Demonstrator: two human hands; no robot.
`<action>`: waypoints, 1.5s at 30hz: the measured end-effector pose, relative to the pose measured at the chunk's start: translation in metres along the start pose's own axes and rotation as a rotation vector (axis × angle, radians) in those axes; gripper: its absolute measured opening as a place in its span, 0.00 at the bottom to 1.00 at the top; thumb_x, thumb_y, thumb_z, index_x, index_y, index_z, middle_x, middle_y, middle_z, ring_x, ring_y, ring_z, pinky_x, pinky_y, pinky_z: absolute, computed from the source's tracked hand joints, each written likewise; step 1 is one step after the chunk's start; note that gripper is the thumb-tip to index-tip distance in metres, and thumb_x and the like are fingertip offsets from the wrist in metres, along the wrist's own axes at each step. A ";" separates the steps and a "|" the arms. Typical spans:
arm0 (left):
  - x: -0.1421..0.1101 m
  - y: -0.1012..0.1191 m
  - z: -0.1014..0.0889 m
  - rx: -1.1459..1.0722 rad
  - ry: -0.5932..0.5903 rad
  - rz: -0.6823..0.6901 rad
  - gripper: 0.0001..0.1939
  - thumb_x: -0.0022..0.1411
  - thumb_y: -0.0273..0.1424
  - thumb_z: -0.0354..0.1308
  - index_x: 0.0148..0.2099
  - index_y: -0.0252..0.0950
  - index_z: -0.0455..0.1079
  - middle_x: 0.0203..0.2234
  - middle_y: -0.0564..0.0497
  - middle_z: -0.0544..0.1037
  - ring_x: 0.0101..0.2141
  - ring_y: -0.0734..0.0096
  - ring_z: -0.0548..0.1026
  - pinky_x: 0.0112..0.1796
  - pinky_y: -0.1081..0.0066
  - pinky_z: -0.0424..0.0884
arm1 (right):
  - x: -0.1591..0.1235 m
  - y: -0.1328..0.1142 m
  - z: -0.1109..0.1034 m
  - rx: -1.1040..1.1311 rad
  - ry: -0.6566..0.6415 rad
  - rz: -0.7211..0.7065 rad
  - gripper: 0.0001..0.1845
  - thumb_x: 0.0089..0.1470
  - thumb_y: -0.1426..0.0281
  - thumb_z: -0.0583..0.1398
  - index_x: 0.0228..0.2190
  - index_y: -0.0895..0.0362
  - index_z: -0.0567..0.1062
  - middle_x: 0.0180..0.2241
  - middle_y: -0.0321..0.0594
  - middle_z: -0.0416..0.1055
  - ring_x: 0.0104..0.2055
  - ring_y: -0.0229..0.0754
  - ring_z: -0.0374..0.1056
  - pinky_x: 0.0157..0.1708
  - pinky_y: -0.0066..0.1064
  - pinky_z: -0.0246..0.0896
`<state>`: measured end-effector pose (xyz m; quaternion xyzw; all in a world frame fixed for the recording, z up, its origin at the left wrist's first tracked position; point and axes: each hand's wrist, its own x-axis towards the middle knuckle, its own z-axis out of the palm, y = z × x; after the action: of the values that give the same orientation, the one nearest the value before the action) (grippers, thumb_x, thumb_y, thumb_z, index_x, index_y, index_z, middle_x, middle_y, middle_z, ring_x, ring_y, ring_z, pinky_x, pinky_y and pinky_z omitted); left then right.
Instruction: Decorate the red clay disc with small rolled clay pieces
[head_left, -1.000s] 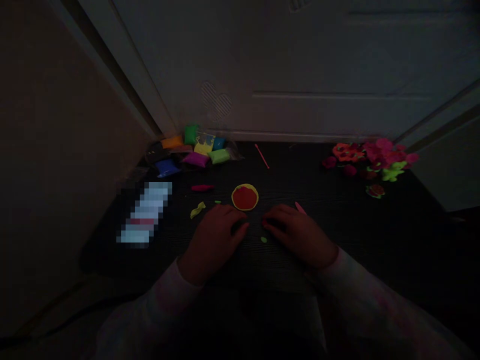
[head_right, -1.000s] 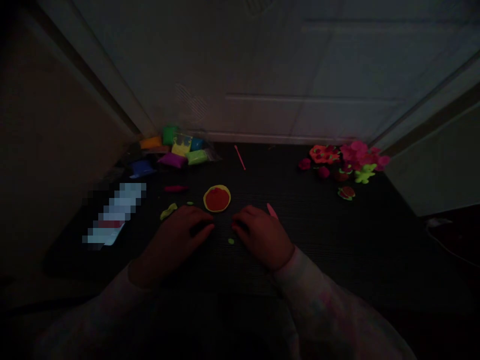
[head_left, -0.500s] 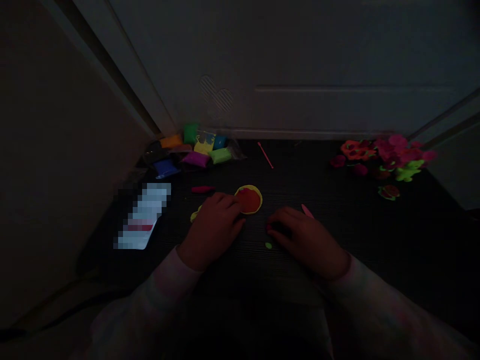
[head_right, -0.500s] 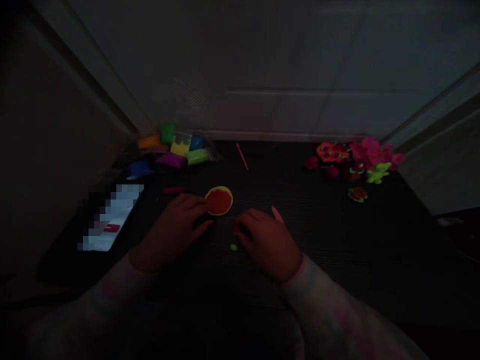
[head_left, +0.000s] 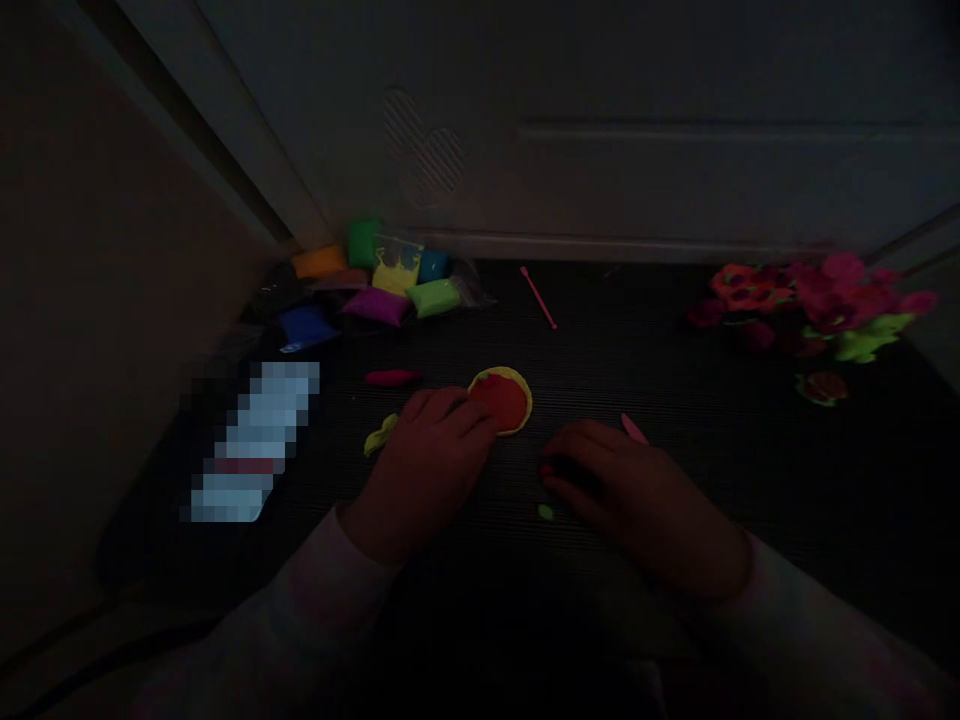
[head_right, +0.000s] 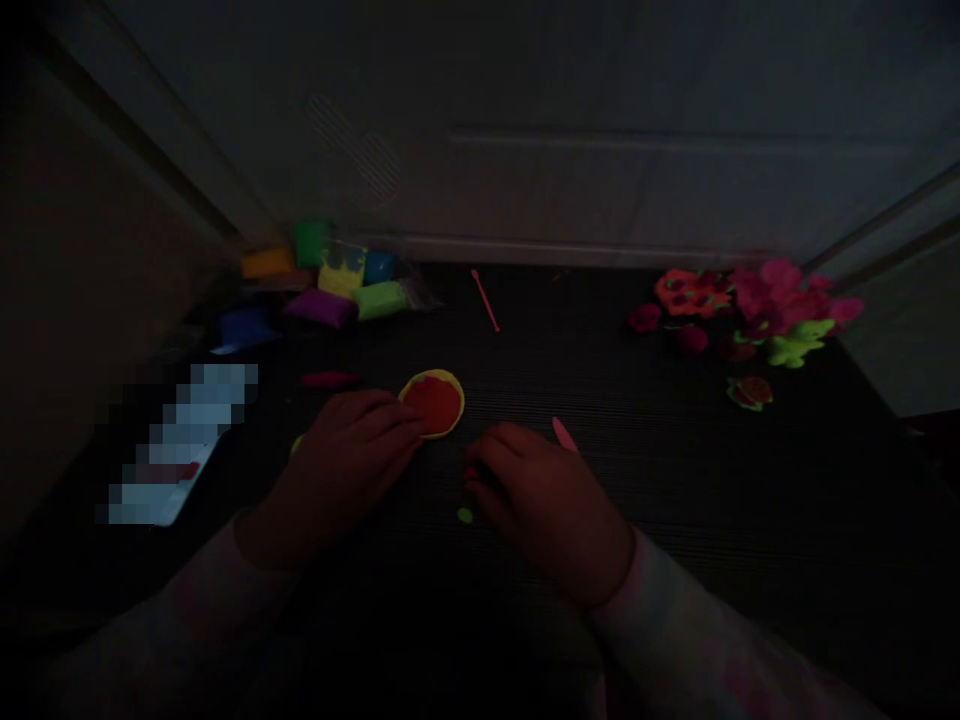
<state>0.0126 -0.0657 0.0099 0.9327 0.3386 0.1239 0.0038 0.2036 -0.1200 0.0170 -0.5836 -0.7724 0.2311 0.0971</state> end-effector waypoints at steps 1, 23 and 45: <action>0.000 0.000 0.001 -0.006 0.006 0.001 0.08 0.56 0.26 0.52 0.39 0.35 0.68 0.36 0.50 0.74 0.39 0.61 0.66 0.38 0.61 0.64 | 0.000 0.000 0.000 -0.004 0.000 0.002 0.07 0.52 0.68 0.52 0.34 0.48 0.67 0.37 0.33 0.68 0.38 0.40 0.65 0.47 0.57 0.44; 0.002 0.000 -0.001 -0.098 0.042 -0.039 0.08 0.58 0.27 0.49 0.39 0.34 0.68 0.34 0.49 0.73 0.39 0.65 0.66 0.40 0.63 0.64 | 0.000 0.001 0.002 -0.037 0.041 -0.031 0.06 0.52 0.65 0.52 0.33 0.48 0.67 0.37 0.32 0.68 0.38 0.40 0.65 0.47 0.54 0.44; -0.008 0.008 -0.013 -0.096 0.039 0.010 0.08 0.57 0.26 0.50 0.39 0.33 0.68 0.36 0.48 0.73 0.38 0.63 0.67 0.37 0.61 0.66 | 0.000 0.011 -0.006 0.227 0.185 -0.022 0.06 0.50 0.69 0.55 0.33 0.54 0.69 0.35 0.37 0.68 0.38 0.37 0.64 0.40 0.33 0.59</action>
<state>0.0082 -0.0779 0.0210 0.9306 0.3273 0.1585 0.0414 0.2151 -0.1160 0.0166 -0.5791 -0.7354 0.2611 0.2357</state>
